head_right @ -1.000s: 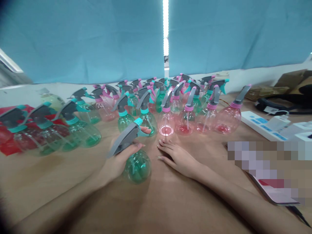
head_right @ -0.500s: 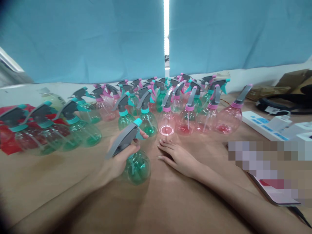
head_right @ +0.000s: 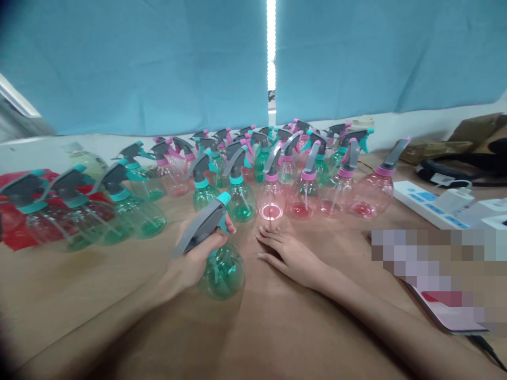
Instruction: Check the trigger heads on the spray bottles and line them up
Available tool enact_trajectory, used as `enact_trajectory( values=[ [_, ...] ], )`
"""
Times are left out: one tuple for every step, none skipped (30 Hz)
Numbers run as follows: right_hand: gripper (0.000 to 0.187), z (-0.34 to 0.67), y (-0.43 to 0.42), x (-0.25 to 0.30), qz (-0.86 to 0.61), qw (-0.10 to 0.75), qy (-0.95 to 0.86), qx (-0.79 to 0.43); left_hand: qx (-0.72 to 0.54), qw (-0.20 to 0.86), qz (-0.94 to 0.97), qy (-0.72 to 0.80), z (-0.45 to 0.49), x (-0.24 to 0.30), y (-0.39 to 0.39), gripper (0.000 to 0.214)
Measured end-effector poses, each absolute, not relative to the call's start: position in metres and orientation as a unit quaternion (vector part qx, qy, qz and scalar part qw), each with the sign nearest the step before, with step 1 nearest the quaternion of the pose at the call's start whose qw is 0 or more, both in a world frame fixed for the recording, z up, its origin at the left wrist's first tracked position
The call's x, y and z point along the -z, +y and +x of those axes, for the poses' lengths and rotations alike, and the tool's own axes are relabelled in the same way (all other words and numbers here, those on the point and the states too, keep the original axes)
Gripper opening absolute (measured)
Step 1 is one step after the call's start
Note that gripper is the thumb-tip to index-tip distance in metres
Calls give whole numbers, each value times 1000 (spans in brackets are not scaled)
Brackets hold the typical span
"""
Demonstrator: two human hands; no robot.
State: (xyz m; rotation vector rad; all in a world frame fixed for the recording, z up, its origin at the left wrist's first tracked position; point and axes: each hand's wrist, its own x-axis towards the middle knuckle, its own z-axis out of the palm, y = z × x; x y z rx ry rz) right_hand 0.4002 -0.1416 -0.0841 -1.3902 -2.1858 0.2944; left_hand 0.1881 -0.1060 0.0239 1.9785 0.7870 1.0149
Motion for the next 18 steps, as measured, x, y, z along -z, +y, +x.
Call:
enact_trajectory(
  values=[
    [51,400,-142,84,-514,266,-808,-108,-398,377,776,311,188,-24,-106,9],
    [51,400,-142,84,-514,266,-808,-108,-397,371,778,315,188,-24,-106,10],
    [51,400,-142,84,-515,266,-808,-107,-393,365,781,319,188,-24,-106,12],
    [51,400,-142,84,-516,265,-808,-107,-388,358,785,324,188,-24,-107,15],
    [52,400,-142,83,-517,262,-808,-108,-385,352,788,328,188,-24,-107,19],
    [52,400,-142,83,-518,258,-808,-109,-383,347,789,332,188,-24,-107,22],
    [53,400,-142,83,-518,256,-808,-111,-385,343,789,333,188,-24,-108,25],
    [53,400,-142,82,-519,255,-808,-112,-390,341,788,334,188,-24,-108,27],
    [53,400,-142,82,-519,256,-808,-113,-396,339,786,333,189,-23,-108,29],
    [53,400,-142,82,-518,256,-808,-114,-399,339,784,333,189,-22,-108,31],
    [53,401,-142,82,-518,257,-808,-114,-400,340,784,332,189,-22,-108,31],
    [53,401,-142,82,-517,257,-809,-114,-400,341,784,331,189,-21,-108,32],
    [53,401,-142,82,-517,257,-809,-114,-398,343,784,331,189,-20,-107,33],
    [53,401,-142,82,-517,255,-809,-114,-397,346,783,331,189,-20,-107,33],
    [53,400,-142,82,-518,255,-809,-114,-396,349,782,330,190,-20,-107,34],
    [53,400,-142,82,-518,254,-808,-115,-396,352,781,329,190,-19,-107,35],
    [53,400,-142,82,-519,254,-808,-116,-395,355,781,328,190,-19,-107,35],
    [53,400,-142,82,-519,254,-808,-117,-394,358,781,327,190,-19,-107,36]
  ],
)
